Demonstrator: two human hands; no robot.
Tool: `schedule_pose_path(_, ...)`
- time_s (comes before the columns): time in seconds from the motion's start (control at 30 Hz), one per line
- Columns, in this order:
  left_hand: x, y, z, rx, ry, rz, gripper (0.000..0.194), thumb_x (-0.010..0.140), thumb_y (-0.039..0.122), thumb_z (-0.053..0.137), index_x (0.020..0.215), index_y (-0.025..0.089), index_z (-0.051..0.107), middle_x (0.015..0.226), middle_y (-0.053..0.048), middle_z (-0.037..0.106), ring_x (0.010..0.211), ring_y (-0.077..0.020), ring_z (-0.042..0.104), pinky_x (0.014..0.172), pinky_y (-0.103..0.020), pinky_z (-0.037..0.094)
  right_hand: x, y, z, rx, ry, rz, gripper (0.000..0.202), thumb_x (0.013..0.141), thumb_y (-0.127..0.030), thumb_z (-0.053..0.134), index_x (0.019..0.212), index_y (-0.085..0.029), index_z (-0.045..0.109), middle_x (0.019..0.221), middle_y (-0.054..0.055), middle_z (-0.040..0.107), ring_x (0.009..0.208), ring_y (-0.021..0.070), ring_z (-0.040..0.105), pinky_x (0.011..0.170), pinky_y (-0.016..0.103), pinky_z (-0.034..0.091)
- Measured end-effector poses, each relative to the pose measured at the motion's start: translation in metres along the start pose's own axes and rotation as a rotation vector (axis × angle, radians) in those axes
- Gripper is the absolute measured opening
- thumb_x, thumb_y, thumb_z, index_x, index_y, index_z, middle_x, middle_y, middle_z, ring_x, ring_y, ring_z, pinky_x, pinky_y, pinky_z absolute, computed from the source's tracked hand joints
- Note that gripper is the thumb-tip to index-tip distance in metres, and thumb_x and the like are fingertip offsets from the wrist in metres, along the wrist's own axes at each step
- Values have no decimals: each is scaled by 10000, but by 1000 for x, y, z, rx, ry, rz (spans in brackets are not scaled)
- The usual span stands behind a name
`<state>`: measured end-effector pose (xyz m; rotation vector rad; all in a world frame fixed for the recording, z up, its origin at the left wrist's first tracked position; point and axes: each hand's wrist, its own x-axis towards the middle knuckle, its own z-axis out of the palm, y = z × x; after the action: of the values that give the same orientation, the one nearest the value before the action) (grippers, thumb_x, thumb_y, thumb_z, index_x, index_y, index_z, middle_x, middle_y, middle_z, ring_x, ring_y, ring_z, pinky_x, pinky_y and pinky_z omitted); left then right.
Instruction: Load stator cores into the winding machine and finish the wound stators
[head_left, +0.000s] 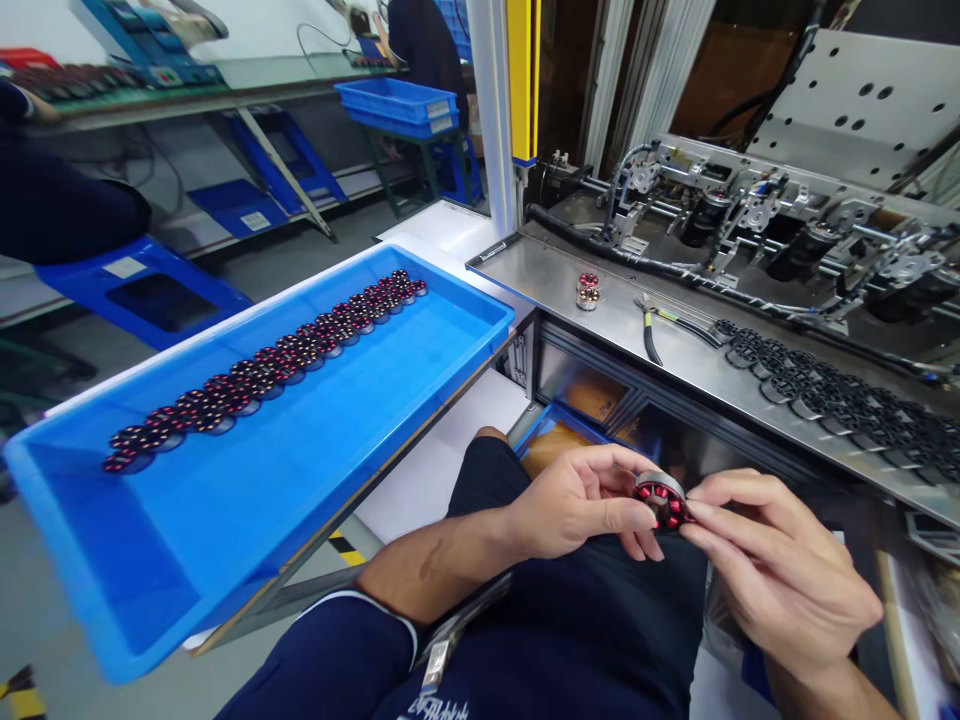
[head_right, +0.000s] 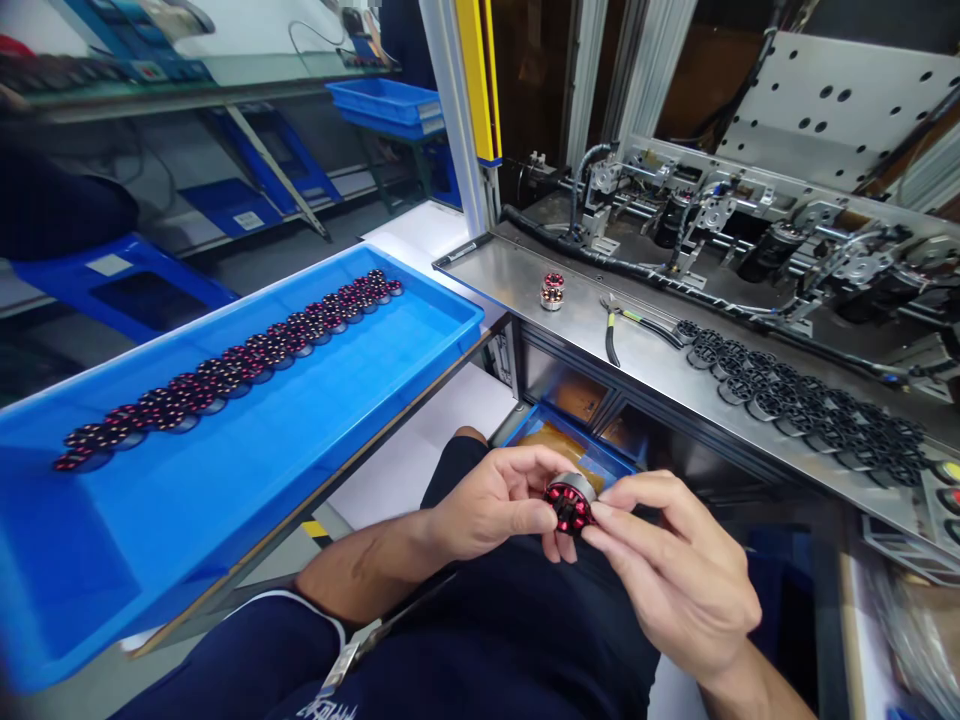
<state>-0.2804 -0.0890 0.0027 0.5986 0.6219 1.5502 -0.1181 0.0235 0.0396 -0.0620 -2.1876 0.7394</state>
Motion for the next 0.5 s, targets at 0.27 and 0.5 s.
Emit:
schedule_pose_path(0.27,-1,3,-4,-47,-10,272,616,467,117,969,982,185,637,1157,-66,712,1063,-214,716,937,-354,551,10,-12,0,-128,-3,38,213,838,6,672,959,-169,665,841,28,657,742,120,638,632,248,516)
schedule_pose_path(0.5,11,-1,-9,-45,-345,-220,673,763,748,621,951,105,682,808,-114,733,873,-291,751,735,-380,587,19,-8,-20,-71,-269,-61,130,892,-130,648,994,-193,700,904,46,716,776,144,700,654,219,557)
